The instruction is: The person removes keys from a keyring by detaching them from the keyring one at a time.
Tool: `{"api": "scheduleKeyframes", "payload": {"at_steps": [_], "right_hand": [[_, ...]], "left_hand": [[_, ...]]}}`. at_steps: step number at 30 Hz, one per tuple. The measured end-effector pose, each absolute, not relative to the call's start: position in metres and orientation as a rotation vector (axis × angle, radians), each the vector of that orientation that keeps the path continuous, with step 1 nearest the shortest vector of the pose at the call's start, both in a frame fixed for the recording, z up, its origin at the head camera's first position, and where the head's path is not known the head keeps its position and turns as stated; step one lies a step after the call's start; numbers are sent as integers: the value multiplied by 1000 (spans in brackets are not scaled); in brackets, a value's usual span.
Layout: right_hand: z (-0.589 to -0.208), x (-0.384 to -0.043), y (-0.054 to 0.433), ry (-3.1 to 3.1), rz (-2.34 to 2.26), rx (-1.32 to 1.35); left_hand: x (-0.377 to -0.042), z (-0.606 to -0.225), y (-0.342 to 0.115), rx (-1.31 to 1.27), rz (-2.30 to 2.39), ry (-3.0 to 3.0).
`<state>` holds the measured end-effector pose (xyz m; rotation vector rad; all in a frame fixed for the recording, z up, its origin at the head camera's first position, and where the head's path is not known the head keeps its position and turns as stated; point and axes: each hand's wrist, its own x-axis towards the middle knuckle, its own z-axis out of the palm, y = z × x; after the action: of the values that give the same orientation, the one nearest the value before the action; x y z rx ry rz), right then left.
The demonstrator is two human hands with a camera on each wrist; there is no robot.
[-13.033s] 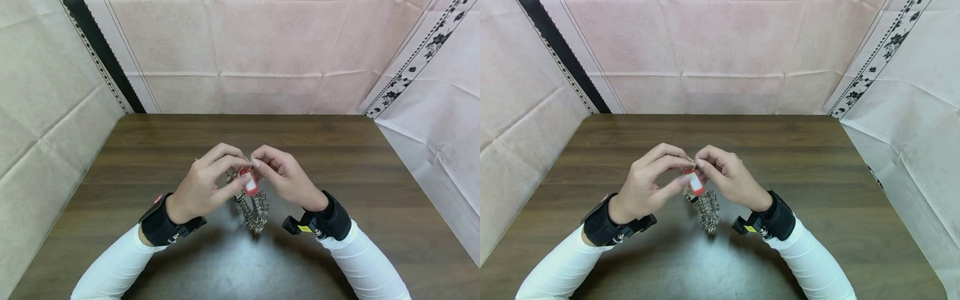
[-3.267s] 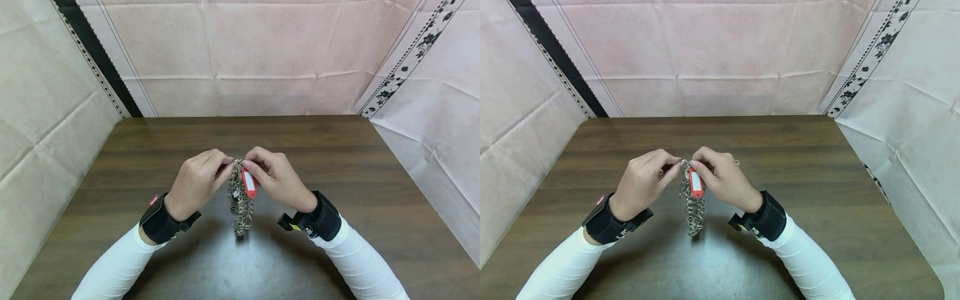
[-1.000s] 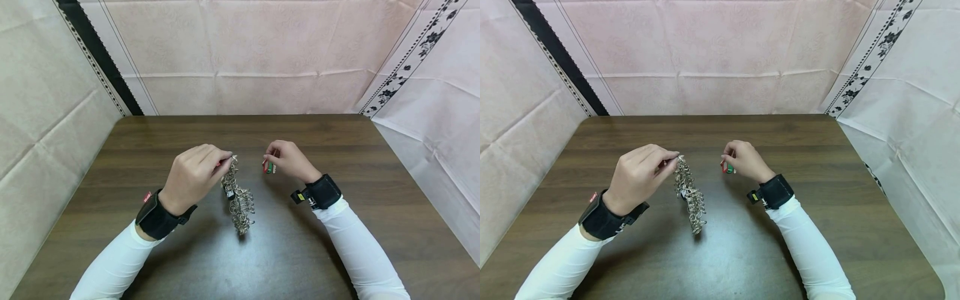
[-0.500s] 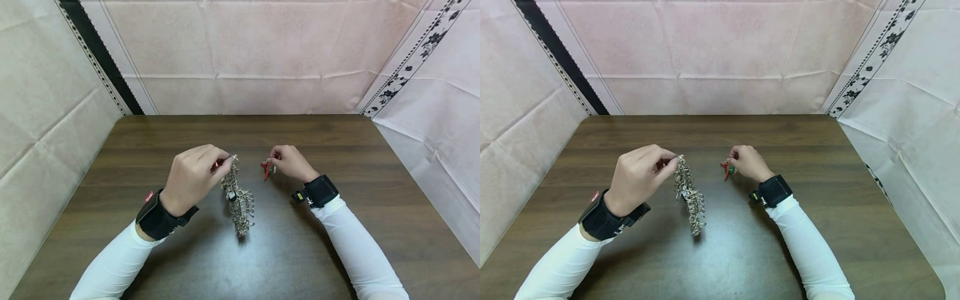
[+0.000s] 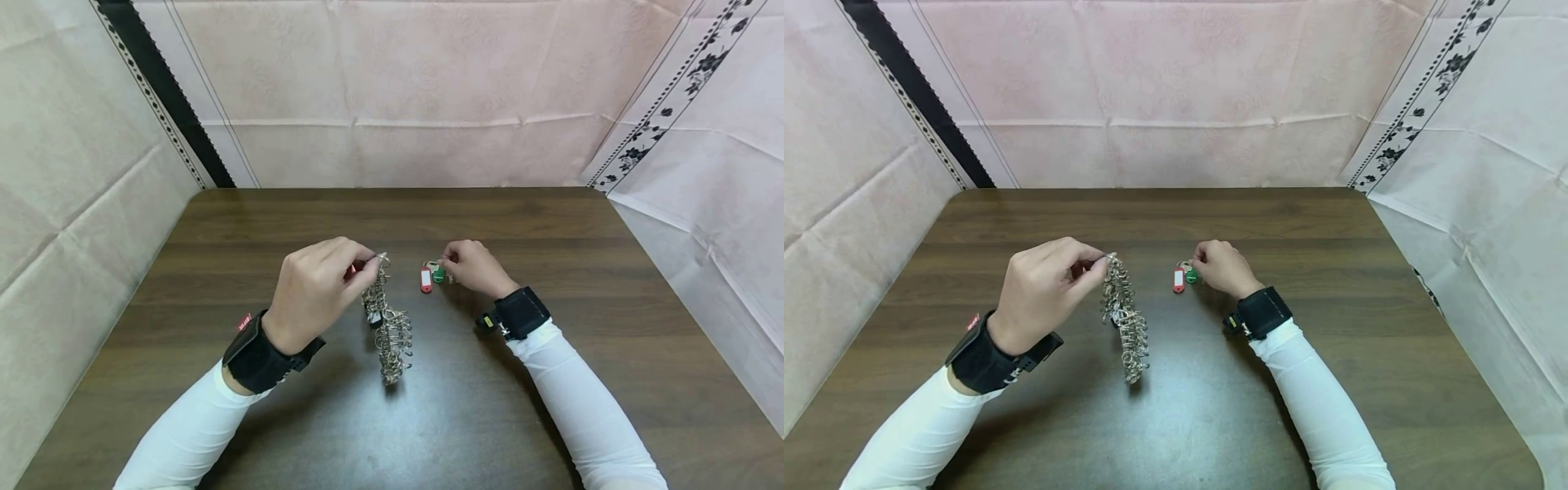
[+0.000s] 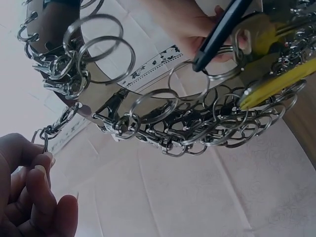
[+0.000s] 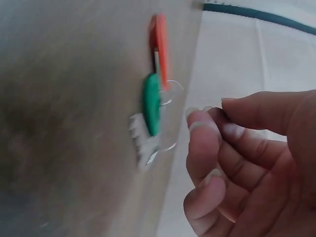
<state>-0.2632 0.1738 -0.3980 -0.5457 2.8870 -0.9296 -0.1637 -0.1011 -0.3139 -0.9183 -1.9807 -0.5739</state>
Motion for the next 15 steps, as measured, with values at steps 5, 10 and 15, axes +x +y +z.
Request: {"api": "scheduleKeyframes", "payload": {"at_steps": [5,10,15], "right_hand": [[-382,-251,163,2904,-975,-643],[-355,-228,148,2937,-1006,-751],[-327,-197,131,2969,-1055,-940]], "left_hand": [[-163,-315,-101,-919,-572,-1987],[-165,-316,-102,-924,-579,-1999],[-167,-316,-103,-938,-583,-1989]]}}
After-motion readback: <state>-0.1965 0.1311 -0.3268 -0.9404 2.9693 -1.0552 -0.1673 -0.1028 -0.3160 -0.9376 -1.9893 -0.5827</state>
